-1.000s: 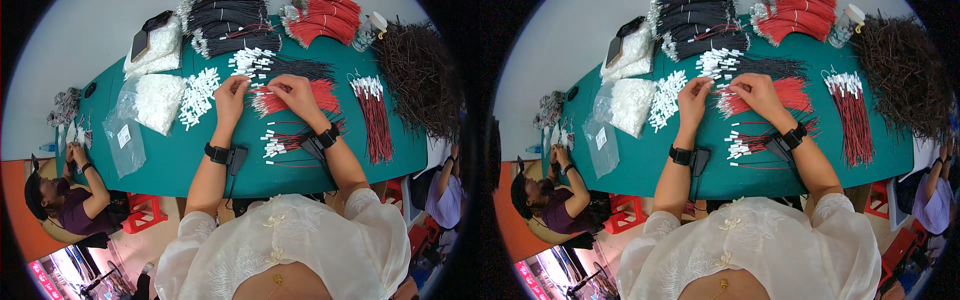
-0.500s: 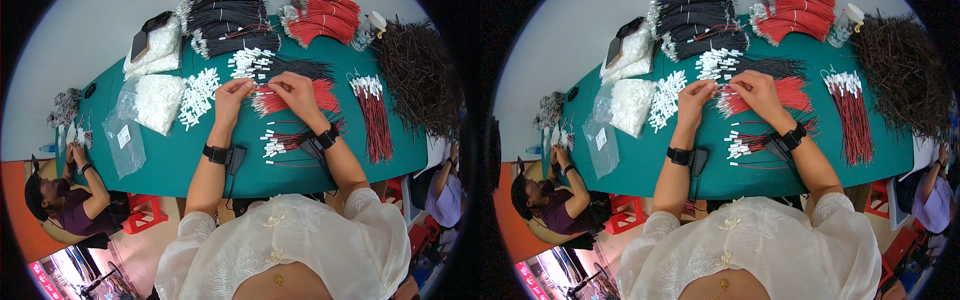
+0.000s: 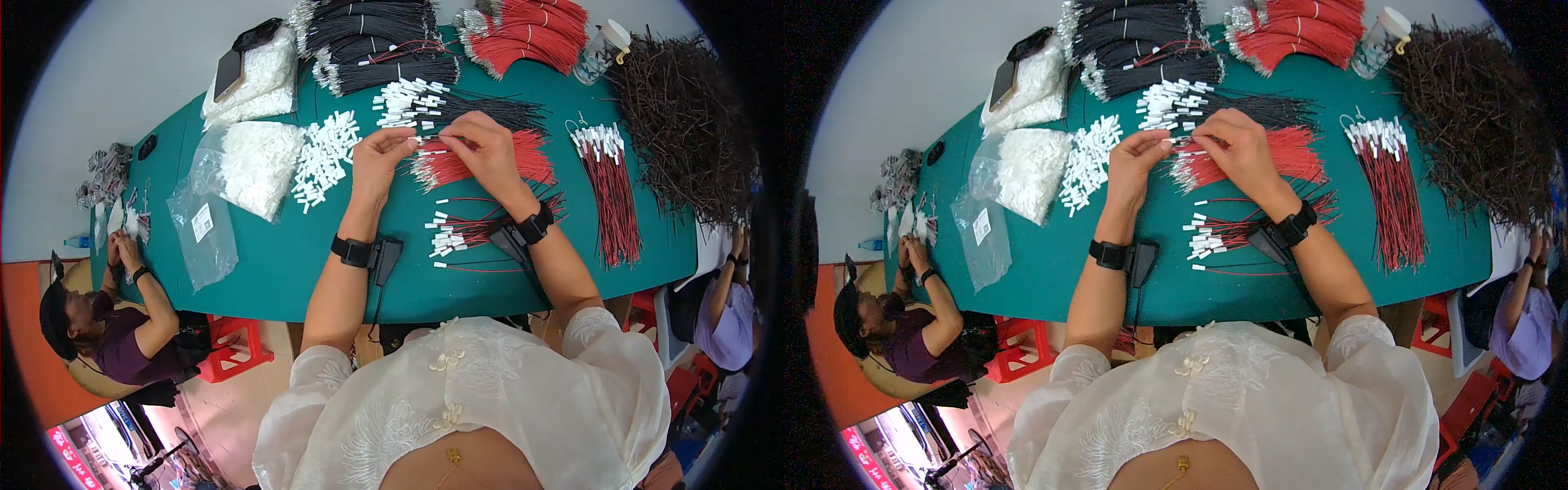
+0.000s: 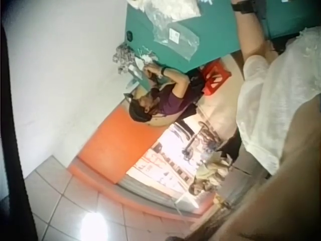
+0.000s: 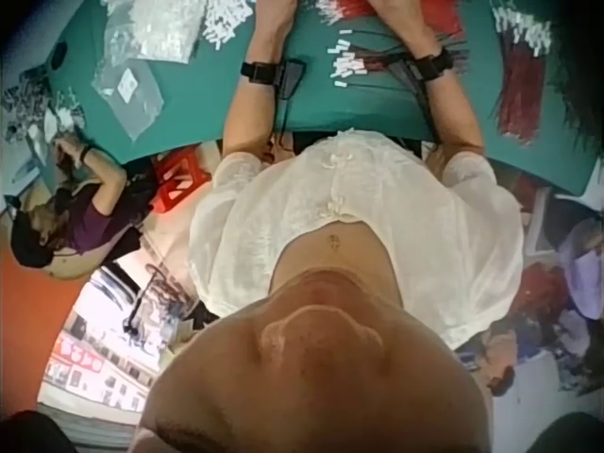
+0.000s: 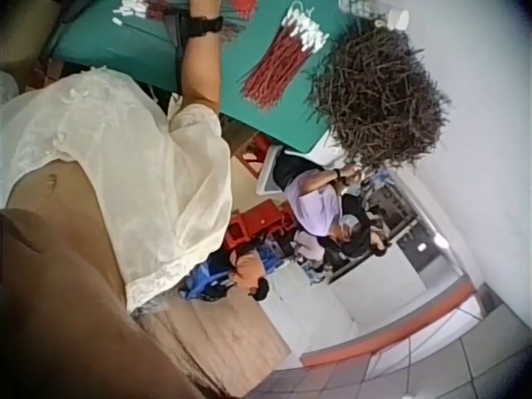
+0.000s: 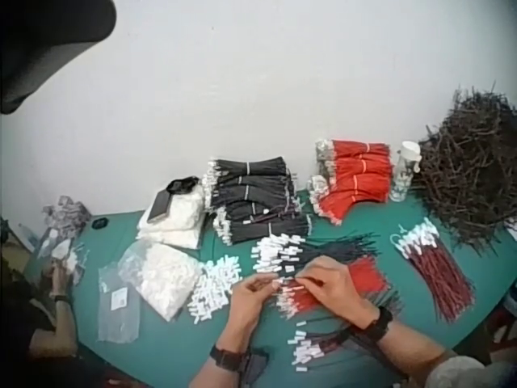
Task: Manually attaching white plastic connectors to red and black electronic wires at a workbench.
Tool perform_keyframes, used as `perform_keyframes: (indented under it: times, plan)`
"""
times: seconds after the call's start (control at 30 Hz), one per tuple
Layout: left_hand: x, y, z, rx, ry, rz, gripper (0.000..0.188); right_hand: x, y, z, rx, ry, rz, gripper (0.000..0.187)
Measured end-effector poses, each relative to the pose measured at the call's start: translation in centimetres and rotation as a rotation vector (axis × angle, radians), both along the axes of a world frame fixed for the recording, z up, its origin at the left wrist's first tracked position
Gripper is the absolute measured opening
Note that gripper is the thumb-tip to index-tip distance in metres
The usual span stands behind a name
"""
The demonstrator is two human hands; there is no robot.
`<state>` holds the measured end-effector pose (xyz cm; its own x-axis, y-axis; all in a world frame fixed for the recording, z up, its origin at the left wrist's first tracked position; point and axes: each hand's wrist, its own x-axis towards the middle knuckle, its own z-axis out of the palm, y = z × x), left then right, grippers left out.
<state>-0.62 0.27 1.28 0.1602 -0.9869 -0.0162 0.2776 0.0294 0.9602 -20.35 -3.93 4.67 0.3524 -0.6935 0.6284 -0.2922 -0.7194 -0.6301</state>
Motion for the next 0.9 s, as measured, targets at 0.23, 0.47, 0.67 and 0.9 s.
perform_keyframes:
  times: [0.23,0.47,0.67,0.9]
  plan:
    - [0.01,0.09,0.11,0.026,-0.017,-0.022,0.022,-0.01,-0.08,0.02,-0.076,0.03,-0.012,0.009]
    - [0.12,-0.05,-0.29,0.035,0.022,-0.021,0.02,0.03,-0.05,-0.02,-0.077,0.049,-0.002,0.008]
    - [0.14,-0.06,-0.16,0.015,0.004,-0.031,0.019,0.06,-0.02,-0.04,-0.065,0.051,-0.007,0.007]
    - [-0.12,-0.04,-0.04,-0.024,-0.013,-0.034,0.018,0.01,-0.04,0.02,-0.053,0.087,0.006,0.007]
